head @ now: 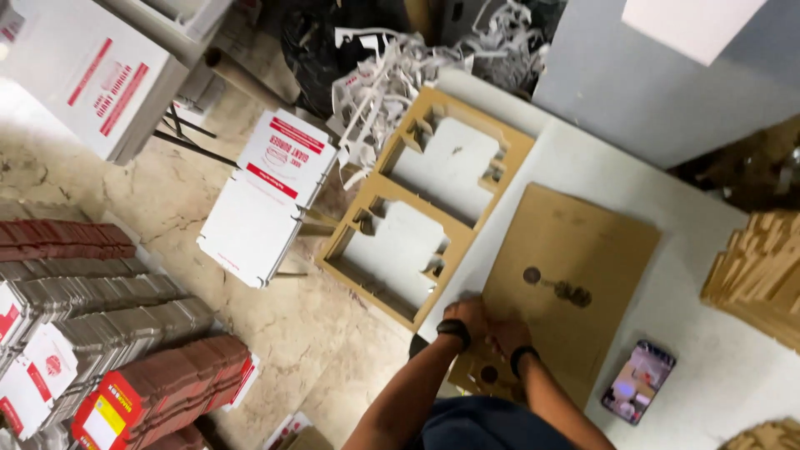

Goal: Punching out pre-cut cardboard shapes and folding them into packaging inserts.

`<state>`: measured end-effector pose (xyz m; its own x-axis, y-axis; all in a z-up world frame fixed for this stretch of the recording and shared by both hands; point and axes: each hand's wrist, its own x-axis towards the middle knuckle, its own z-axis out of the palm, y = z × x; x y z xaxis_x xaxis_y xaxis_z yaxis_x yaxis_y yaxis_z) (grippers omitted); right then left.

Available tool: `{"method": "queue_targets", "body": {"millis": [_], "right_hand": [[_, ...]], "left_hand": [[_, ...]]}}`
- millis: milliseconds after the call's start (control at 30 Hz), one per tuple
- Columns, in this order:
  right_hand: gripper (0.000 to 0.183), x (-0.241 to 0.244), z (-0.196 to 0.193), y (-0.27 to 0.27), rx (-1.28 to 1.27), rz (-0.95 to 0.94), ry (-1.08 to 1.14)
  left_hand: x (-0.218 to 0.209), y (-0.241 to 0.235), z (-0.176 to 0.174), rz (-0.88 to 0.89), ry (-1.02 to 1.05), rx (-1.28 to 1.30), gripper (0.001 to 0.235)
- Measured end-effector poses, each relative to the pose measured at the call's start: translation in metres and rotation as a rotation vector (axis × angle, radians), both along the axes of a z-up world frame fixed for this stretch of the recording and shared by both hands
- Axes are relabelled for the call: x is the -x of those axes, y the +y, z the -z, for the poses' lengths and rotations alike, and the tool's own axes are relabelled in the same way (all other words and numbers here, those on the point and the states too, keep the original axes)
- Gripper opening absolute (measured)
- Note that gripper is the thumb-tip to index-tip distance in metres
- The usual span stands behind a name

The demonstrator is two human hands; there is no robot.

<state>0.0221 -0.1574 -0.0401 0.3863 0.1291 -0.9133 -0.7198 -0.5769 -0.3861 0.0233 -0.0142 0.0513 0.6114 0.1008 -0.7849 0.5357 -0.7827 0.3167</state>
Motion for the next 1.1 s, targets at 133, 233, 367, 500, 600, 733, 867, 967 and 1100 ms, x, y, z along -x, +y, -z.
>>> {"method": "queue_targets", "body": {"millis": [133,233,367,500,600,733,867,967,1100], "right_hand": [[0.049,-0.019,-0.106,0.022,0.03,0.055,-0.05],[0.044,0.006,0.084,-0.014,0.276,-0.985,-0.453],[0.014,-0.003,0.037,-0.007,0.182,-1.236,-0.422],[0.023,-0.016,-0.076,0.017,0.095,-0.034,-0.091],[0.046,-0.011,-0.082,0.014,0.112,-0.028,-0.083],[0.042,0.02,-0.017,-0.017,0.083,-0.201,-0.159],[0.064,0.038,-0.096,0.009,0.065,-0.11,0.042],[0.072,0.04,-0.082,0.014,0.19,-0.236,0.014],[0.062,0.039,-0.075,0.013,0.179,-0.042,0.099]], "left_hand": [[0.006,-0.016,0.032,0.25,0.011,-0.086,0.036],[0.027,-0.044,0.059,0.302,-0.211,-0.108,0.058],[0.037,-0.022,0.058,0.319,-0.206,-0.113,0.046],[0.039,0.001,0.005,-0.042,0.012,0.081,0.051],[0.047,0.008,-0.001,-0.045,0.115,0.132,0.058],[0.057,0.009,0.006,-0.078,0.145,0.2,0.039],[0.053,0.015,-0.009,-0.118,0.111,0.213,0.032],[0.051,0.017,-0.018,-0.063,0.112,0.204,0.038],[0.042,0.02,-0.046,-0.113,0.074,0.207,0.033]]}}
